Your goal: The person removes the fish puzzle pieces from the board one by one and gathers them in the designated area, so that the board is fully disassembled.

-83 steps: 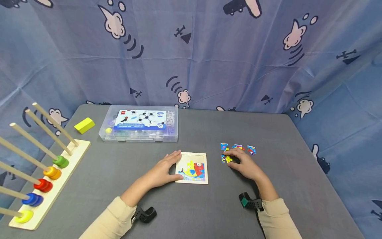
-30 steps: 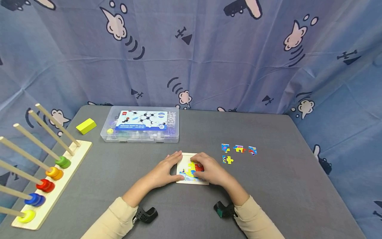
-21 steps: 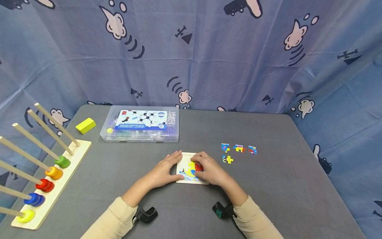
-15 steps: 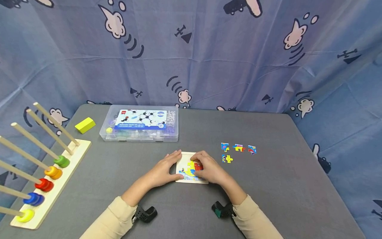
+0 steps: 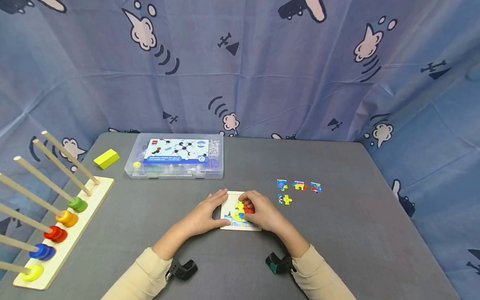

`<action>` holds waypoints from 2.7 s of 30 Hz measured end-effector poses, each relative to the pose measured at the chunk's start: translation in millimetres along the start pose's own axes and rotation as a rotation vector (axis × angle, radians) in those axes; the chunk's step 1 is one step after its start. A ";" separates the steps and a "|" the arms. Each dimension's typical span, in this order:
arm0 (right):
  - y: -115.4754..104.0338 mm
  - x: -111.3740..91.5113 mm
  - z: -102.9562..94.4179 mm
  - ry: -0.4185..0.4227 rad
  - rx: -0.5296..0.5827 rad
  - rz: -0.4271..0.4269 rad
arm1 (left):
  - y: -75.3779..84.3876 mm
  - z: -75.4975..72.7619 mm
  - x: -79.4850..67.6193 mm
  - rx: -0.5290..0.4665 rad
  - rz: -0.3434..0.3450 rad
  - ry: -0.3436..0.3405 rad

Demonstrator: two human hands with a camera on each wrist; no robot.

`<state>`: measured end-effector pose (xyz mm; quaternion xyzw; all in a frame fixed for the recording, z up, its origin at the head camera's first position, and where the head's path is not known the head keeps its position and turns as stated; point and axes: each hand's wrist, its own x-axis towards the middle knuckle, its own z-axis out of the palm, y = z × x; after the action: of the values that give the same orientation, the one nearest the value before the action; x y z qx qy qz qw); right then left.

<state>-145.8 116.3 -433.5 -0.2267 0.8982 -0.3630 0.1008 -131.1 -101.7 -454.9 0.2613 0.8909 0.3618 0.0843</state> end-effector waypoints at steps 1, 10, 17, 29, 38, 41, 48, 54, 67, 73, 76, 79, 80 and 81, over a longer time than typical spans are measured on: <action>-0.4 -0.1 -0.1 0.004 -0.008 -0.007 | -0.1 0.2 -0.1 -0.002 0.000 0.001; -2.7 -1.9 -0.1 0.021 -0.099 -0.052 | -2.6 1.4 -0.2 -0.012 0.006 0.002; -0.6 -1.2 -0.8 0.036 -0.143 -0.085 | -3.7 2.0 0.2 0.003 0.018 0.012; 9.9 -7.1 -21.5 0.056 -0.094 -0.048 | -2.4 2.1 0.0 -0.001 0.012 0.011; 36.7 -22.4 -50.2 0.102 -0.114 -0.074 | -1.3 1.3 -0.4 0.006 0.010 0.014; 48.3 -28.4 -59.7 0.123 -0.114 -0.080 | -0.7 0.9 -0.3 0.006 0.010 0.014; 71.8 -40.2 -80.5 0.151 -0.112 -0.066 | -0.7 0.9 -0.3 0.007 0.010 0.010; 89.2 -49.7 -94.4 0.141 -0.119 0.004 | -0.8 1.4 0.0 0.008 0.009 0.008; 114.6 -60.2 -105.2 0.123 -0.135 0.077 | -3.3 2.9 0.3 0.016 -0.006 0.006; 115.7 -61.4 -105.3 0.114 -0.144 0.081 | -6.2 4.5 1.0 0.023 0.001 0.014; 114.9 -61.8 -106.0 0.106 -0.133 0.079 | -5.8 4.0 1.1 0.018 -0.001 0.013; 113.7 -61.8 -106.6 0.099 -0.114 0.072 | -4.8 3.1 0.8 0.003 0.005 0.012; 113.6 -61.7 -107.0 0.098 -0.106 0.072 | -4.3 2.9 0.7 -0.002 0.007 0.013; 113.6 -61.6 -107.4 0.096 -0.102 0.073 | -4.0 2.6 0.4 -0.006 0.016 0.018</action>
<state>-166.8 283.0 -434.9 -0.1811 0.9269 -0.3235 0.0591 -132.2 -102.3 -459.5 0.2647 0.8885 0.3673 0.0741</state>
